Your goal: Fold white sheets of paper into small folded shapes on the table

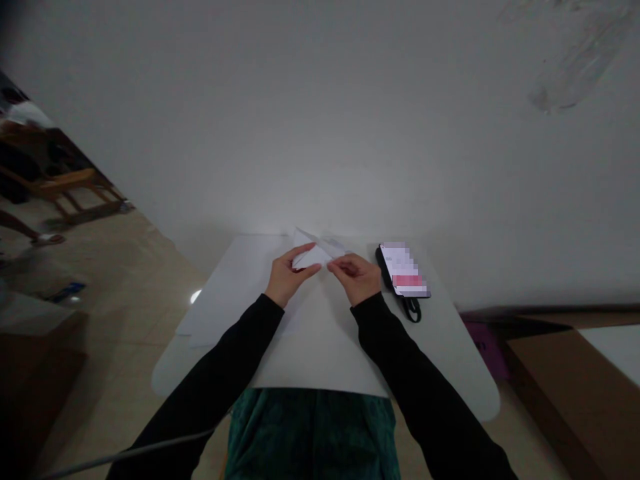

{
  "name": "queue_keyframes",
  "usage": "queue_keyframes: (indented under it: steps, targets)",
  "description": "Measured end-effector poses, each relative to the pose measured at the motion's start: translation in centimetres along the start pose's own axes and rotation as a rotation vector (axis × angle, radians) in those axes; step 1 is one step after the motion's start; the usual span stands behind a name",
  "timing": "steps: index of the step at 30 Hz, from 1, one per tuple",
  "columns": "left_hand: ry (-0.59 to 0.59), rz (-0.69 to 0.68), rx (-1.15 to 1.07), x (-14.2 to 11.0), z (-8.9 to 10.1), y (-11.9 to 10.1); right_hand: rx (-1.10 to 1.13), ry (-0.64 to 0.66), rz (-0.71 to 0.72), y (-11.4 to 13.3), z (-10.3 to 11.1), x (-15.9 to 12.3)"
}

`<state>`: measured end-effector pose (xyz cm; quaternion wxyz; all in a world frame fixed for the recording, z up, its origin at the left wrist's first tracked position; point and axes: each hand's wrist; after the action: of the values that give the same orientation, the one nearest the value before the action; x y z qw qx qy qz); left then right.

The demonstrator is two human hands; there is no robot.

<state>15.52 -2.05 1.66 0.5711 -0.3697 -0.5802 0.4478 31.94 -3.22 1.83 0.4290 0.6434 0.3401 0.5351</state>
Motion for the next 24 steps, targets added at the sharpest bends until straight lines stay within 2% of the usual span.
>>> queue_keyframes:
  steps: [4,7,16,20,24]
  targets:
    - [-0.005,0.041,-0.073,-0.1,-0.4,0.4,0.099,-0.084,-0.034,0.1,-0.4,-0.2]
    - [-0.022,0.058,-0.094,-0.3,-0.6,0.7,0.18,-0.082,-0.061,-0.1,-0.6,-0.2]
    - [-0.127,-0.046,0.092,-0.8,-1.2,1.0,0.143,-0.105,-0.155,-1.8,-0.7,-0.3]
    - [-0.136,-0.051,0.111,-0.7,-1.3,1.1,0.216,0.035,-0.237,-2.0,-1.0,-0.4]
    - [-0.176,-0.031,0.066,-0.5,-1.3,1.4,0.237,0.176,-0.246,-1.4,-1.1,-0.4]
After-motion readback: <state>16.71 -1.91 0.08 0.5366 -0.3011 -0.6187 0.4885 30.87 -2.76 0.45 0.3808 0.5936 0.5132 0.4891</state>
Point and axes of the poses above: each hand's wrist, its own x-axis towards the middle knuckle, its own z-axis out of the back of the hand, y = z × x, and after that the axes turned 4 degrees about -y, right-handed
